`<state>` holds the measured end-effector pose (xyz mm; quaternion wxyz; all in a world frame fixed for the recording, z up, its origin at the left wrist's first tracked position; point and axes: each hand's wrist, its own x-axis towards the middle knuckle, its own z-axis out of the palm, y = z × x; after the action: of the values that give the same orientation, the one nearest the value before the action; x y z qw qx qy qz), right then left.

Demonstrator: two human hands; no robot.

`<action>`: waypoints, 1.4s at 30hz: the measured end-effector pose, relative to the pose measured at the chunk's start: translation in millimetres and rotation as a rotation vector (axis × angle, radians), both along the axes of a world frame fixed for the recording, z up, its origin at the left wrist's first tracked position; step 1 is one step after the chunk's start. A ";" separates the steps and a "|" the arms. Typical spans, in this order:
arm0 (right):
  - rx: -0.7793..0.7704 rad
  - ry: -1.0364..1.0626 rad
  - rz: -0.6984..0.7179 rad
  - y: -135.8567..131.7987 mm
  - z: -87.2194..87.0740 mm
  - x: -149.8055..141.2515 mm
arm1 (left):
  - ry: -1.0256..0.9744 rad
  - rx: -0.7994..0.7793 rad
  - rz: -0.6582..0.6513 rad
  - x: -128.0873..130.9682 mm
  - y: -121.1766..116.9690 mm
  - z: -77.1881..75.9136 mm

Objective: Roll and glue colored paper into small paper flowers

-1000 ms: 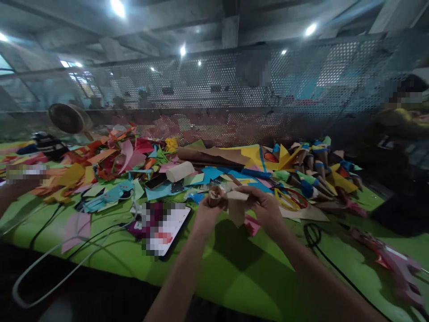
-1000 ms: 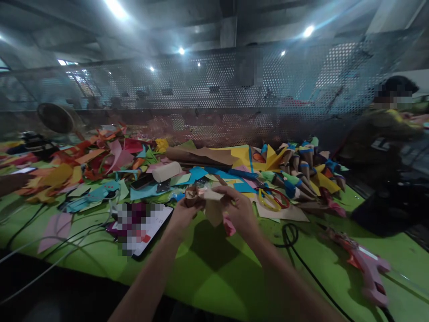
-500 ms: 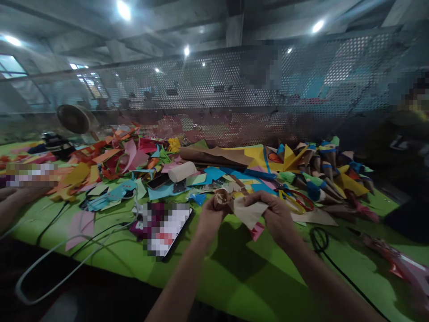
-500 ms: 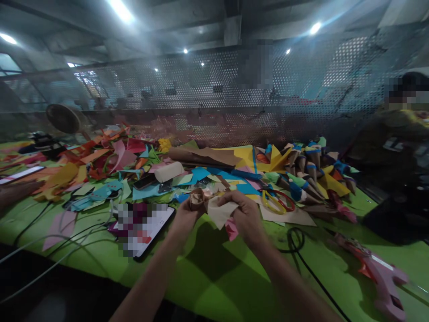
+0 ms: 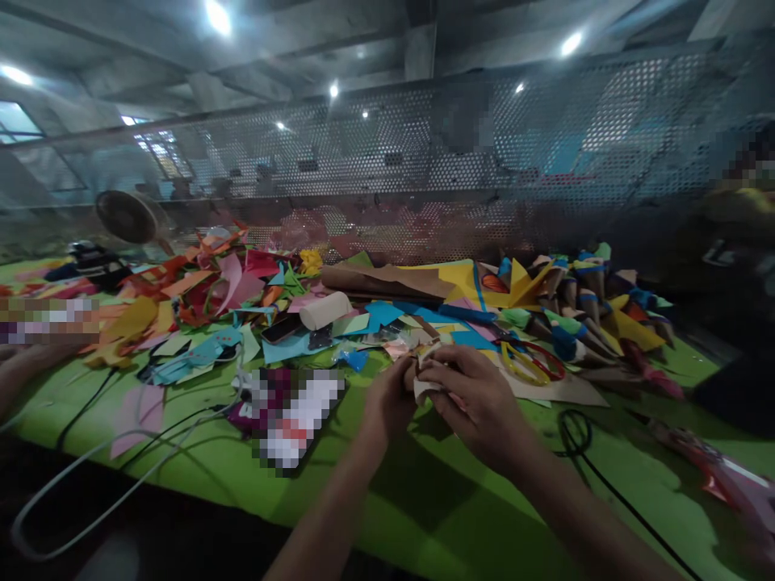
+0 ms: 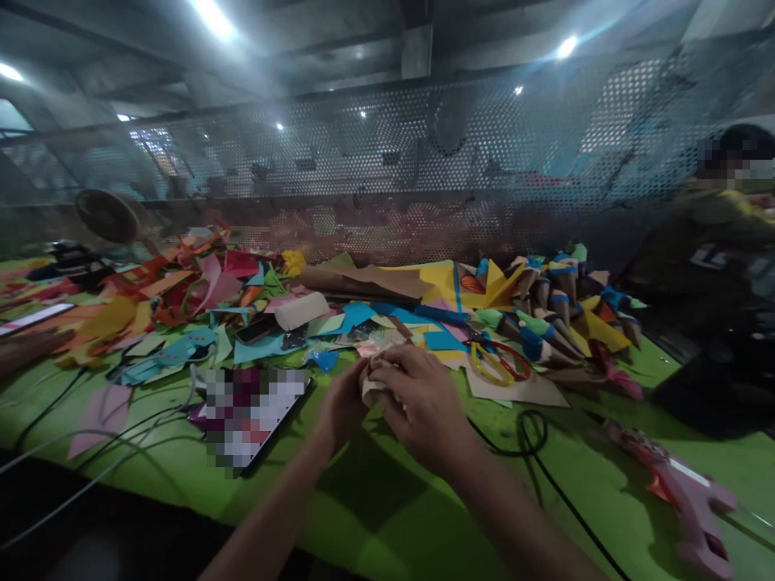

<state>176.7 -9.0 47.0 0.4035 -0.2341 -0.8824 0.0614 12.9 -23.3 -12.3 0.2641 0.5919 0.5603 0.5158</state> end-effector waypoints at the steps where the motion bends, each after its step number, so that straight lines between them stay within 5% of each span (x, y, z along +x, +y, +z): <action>1: -0.016 -0.013 0.007 -1.0 1.6 -0.6 | -0.007 -0.002 0.001 0.0 -0.5 1.0; 6: -0.081 -0.047 0.065 -6.6 8.1 -1.6 | -0.111 0.045 -0.054 -0.8 -2.1 1.5; 24: -0.146 0.039 -0.107 -4.7 -4.4 -7.8 | -0.339 0.059 -0.036 2.0 -4.5 3.2; 29: -0.211 0.022 -0.035 -4.2 -5.2 -8.7 | -0.325 0.034 -0.026 -0.3 -3.1 3.9; 36: -0.196 0.111 -0.050 5.5 -5.7 -1.9 | -0.366 0.049 -0.194 11.3 -8.1 13.2; 42: -0.294 0.275 -0.082 12.0 -7.1 -1.9 | -0.176 0.015 -0.219 7.8 -15.9 16.2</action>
<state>174.8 3.0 39.9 0.4836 -0.3156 -0.7904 0.2045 20.6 -39.3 3.9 0.3627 0.6039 0.4629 0.5380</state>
